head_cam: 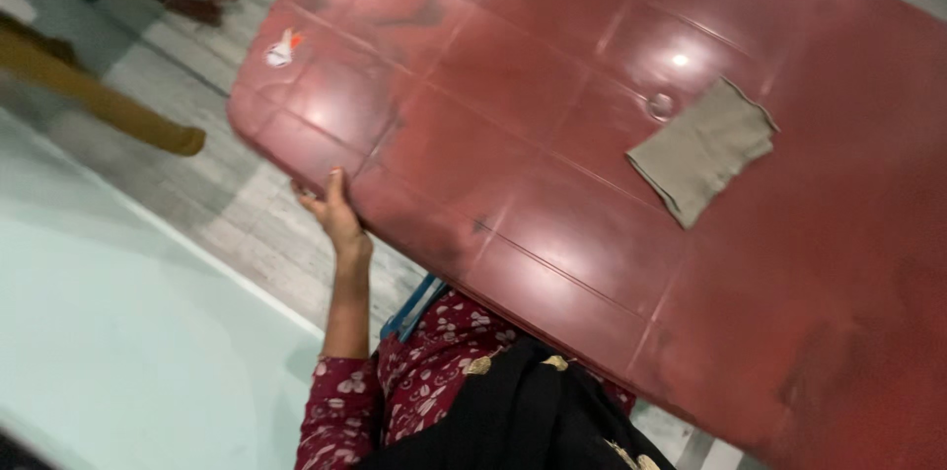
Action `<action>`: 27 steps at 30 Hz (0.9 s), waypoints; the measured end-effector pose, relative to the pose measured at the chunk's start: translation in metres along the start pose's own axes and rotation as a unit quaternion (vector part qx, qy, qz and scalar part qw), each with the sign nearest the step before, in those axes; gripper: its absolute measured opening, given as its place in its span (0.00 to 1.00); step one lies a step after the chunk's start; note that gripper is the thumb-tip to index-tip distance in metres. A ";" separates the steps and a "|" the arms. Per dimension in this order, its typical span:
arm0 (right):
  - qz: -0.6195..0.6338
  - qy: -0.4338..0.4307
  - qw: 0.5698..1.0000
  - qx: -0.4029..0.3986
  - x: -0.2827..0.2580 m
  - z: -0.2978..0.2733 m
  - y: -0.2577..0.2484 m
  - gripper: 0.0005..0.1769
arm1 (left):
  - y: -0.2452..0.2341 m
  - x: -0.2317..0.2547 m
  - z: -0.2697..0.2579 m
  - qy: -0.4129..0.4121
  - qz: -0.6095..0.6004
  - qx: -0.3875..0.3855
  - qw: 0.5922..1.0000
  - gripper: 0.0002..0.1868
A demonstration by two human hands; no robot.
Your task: The person wipes the surface of a reddish-brown tiled table using a gray cloth. They move the cloth across different sections of the table in repetitive motions, occasionally pausing to reposition their hands or the cloth.
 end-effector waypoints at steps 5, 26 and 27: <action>0.111 0.094 0.988 0.050 0.041 -0.006 -0.073 0.48 | 0.001 0.022 0.006 -0.099 0.013 -0.038 0.994 0.28; 0.299 0.243 0.922 -0.035 0.031 -0.010 -0.101 0.31 | -0.014 0.027 0.026 -0.226 0.009 -0.092 0.970 0.29; 0.276 0.235 0.932 -0.016 0.033 -0.010 -0.103 0.31 | -0.016 0.028 0.027 -0.225 0.001 -0.085 0.971 0.28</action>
Point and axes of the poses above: each hand's wrist, its own z-axis towards the middle knuckle, its own y-axis out of the palm, x = y × z, the point moved 2 cm from there along z, towards the middle knuckle, and after that the axes turned 11 degrees about x, right-handed, at the moved point
